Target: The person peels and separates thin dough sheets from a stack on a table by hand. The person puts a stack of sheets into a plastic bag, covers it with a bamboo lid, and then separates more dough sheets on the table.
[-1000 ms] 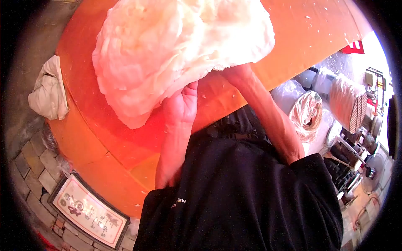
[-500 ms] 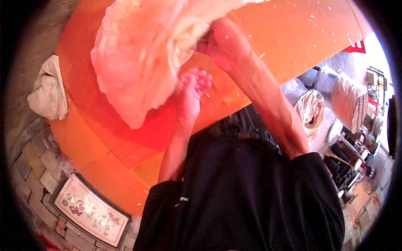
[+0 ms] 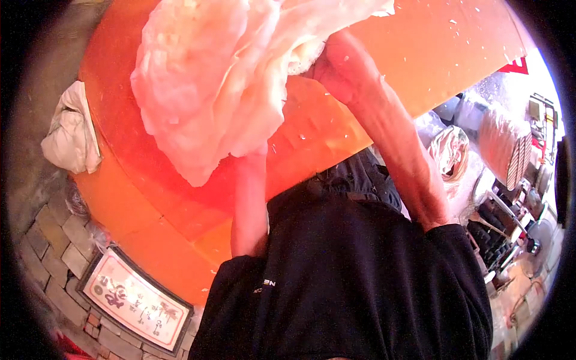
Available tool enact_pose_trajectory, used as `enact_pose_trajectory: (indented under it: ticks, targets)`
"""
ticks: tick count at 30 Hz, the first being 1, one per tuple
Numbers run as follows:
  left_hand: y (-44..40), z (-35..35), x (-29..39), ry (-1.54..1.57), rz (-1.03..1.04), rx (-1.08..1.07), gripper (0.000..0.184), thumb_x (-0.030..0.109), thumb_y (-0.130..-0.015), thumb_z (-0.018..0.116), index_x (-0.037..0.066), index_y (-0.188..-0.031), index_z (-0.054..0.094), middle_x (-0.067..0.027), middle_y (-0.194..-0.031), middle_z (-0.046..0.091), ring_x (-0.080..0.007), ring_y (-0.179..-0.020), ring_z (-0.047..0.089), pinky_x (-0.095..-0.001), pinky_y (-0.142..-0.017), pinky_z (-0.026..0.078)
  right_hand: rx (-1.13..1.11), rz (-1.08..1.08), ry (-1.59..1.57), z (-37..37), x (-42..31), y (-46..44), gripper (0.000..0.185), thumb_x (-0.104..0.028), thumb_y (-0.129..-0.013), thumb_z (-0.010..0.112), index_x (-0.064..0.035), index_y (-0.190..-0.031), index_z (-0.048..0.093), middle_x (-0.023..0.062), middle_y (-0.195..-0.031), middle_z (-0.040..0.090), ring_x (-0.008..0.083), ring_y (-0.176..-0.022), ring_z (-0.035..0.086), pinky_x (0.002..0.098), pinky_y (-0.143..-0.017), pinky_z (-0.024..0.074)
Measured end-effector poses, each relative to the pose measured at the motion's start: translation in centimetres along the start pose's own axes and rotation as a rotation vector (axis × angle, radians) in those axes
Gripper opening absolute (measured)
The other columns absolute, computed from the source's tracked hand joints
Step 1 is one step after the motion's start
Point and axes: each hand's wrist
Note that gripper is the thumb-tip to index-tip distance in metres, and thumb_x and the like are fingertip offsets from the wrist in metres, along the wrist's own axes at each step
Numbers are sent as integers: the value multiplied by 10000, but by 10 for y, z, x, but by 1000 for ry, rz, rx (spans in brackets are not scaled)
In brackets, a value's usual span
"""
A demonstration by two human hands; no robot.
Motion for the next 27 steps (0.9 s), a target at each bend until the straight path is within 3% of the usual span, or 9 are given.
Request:
enact_pose_trajectory:
  ticks: [2, 5, 9, 13, 15, 16, 17, 19, 27]
  targets:
    - [0, 9, 2, 7, 25, -24, 476, 258, -941, 445, -15, -1327, 390, -173, -1384, 412, -355, -1276, 377, -509, -1062, 327, -25, 18, -28, -11, 0, 0, 372, -269, -932, 471, 19, -1156, 541, 137, -1147, 601, 256, -979, 613, 428, -820, 521]
    - [0, 27, 6, 42, 60, -75, 463, 251, -943, 448, -6, -1325, 397, -162, -1378, 424, -329, -1275, 385, -492, -1062, 332, -451, 39, -363, -40, 7, 5, 355, -268, -927, 498, -29, -1187, 525, 93, -1133, 600, 213, -1028, 584, 399, -895, 479]
    - [-1, 50, 12, 107, 98, -163, 447, 242, -947, 452, 4, -1322, 406, -147, -1369, 440, -294, -1273, 396, -469, -1062, 338, -449, -28, -478, -80, 39, 1, 383, -340, -925, 491, -36, -1152, 548, 91, -1142, 607, 215, -1038, 582, 420, -915, 470]
    - [-2, 66, 19, 208, 123, -271, 430, 233, -951, 455, 15, -1320, 416, -132, -1360, 456, -259, -1271, 407, -445, -1062, 345, -44, -65, 203, -73, 54, 16, 391, -319, -887, 537, 6, -1105, 540, 140, -1047, 621, 227, -970, 595, 371, -834, 485]
    - [-8, 81, 23, 247, 133, -166, 420, 223, -951, 464, 9, -1309, 423, -130, -1353, 462, -273, -1260, 419, -446, -1060, 348, 117, 70, -210, -70, 53, 12, 286, -178, -850, 563, 29, -1048, 558, 138, -991, 625, 227, -868, 608, 342, -738, 503]
    - [-15, 126, 5, -176, 465, 367, 413, 225, -956, 452, 3, -1303, 427, -130, -1356, 460, -275, -1253, 428, -446, -1055, 357, 183, -48, -56, -69, 63, 0, 223, -106, -822, 547, 27, -998, 582, 122, -921, 621, 214, -780, 593, 309, -662, 488]
    - [-15, 116, 14, -176, 464, 367, 413, 225, -956, 452, 3, -1303, 427, -130, -1356, 460, -275, -1253, 428, -446, -1055, 357, 183, -48, -57, -73, 65, -10, 223, -106, -822, 547, 27, -998, 582, 122, -921, 621, 214, -780, 593, 309, -662, 488]
    - [-14, 90, 37, -31, 205, -88, 412, 230, -960, 444, 4, -1304, 428, -129, -1359, 458, -271, -1256, 425, -447, -1058, 355, 147, -175, 387, -72, 64, -25, 204, -115, -806, 552, 11, -958, 604, 92, -844, 608, 193, -747, 570, 293, -639, 465]
    - [-16, 85, 44, -58, 171, -152, 420, 257, -964, 430, 42, -1325, 421, -91, -1383, 438, -254, -1272, 407, -421, -1076, 330, 183, 52, -33, -52, 50, -51, 211, -119, -852, 549, 19, -1007, 586, 92, -836, 616, 181, -778, 585, 317, -677, 490]
Point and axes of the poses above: each hand's wrist, its own y-axis away from the middle knuckle, its own z-axis out of the palm, x = y × z
